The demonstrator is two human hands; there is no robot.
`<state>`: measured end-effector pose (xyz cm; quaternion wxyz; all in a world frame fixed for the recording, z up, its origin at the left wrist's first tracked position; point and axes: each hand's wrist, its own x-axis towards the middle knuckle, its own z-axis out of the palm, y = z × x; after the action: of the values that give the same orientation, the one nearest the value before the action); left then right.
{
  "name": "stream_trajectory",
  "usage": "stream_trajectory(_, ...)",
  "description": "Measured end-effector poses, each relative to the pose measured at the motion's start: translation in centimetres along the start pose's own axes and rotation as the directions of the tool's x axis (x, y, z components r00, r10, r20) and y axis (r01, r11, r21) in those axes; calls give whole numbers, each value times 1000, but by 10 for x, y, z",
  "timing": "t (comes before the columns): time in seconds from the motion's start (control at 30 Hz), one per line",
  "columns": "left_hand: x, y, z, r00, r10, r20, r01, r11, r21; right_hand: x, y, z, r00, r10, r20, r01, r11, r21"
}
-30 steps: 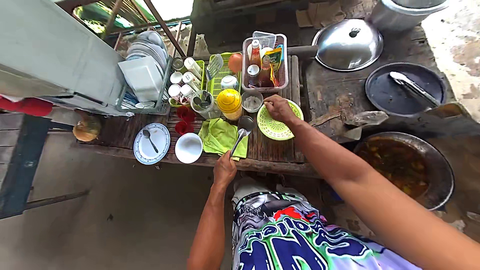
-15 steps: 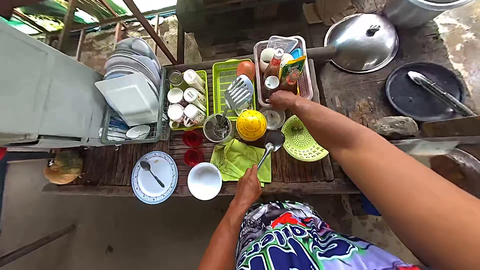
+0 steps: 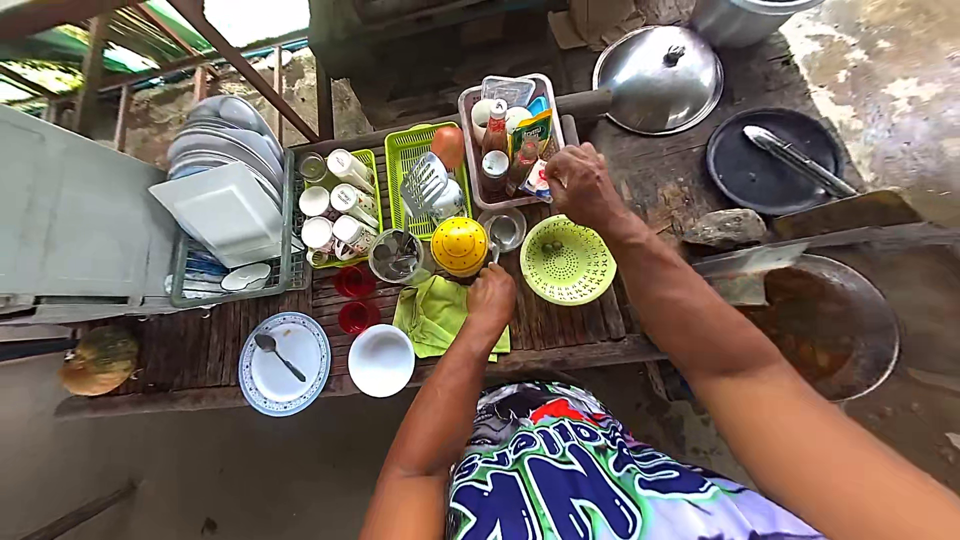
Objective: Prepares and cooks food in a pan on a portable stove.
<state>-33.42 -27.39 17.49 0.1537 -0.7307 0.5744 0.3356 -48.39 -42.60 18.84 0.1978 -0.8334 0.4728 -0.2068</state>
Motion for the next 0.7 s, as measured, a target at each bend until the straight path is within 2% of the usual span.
stream_trajectory(0.07, 12, 15, 1, 999, -19, -27, 20, 999, 30, -44, 1, -12, 991, 124, -51, -110, 970, 218)
stream_trajectory(0.13, 19, 26, 1, 999, -14, -48, 17, 999, 48, -92, 4, -13, 964, 267, 0, -240, 864, 442)
stream_trajectory(0.2, 23, 33, 2, 998, -29, -64, 33, 998, 56, -139, 12, -4, 924, 374, 85, -328, 655, 681)
stream_trajectory(0.3, 28, 40, 6, 996, -58, -63, 63, 994, 93, -200, 26, 19, 889, 415, 196, -324, 264, 909)
stream_trajectory(0.4, 33, 43, 15, 997, -48, -62, 55, 991, 120, -242, 33, 21, 865, 373, 335, -349, -32, 937)
stream_trajectory(0.5, 41, 38, 17, 999, -39, -24, 41, 995, 86, -268, 41, 17, 876, 271, 398, -357, -191, 914)
stream_trajectory(0.6, 49, 21, 18, 999, 7, -43, -9, 999, -42, -284, 45, 15, 879, 249, 405, -344, -257, 903)
stream_trajectory(0.7, 48, 6, 21, 997, 28, -74, -42, 980, -194, -295, 48, 14, 849, 267, 456, -394, -255, 883)
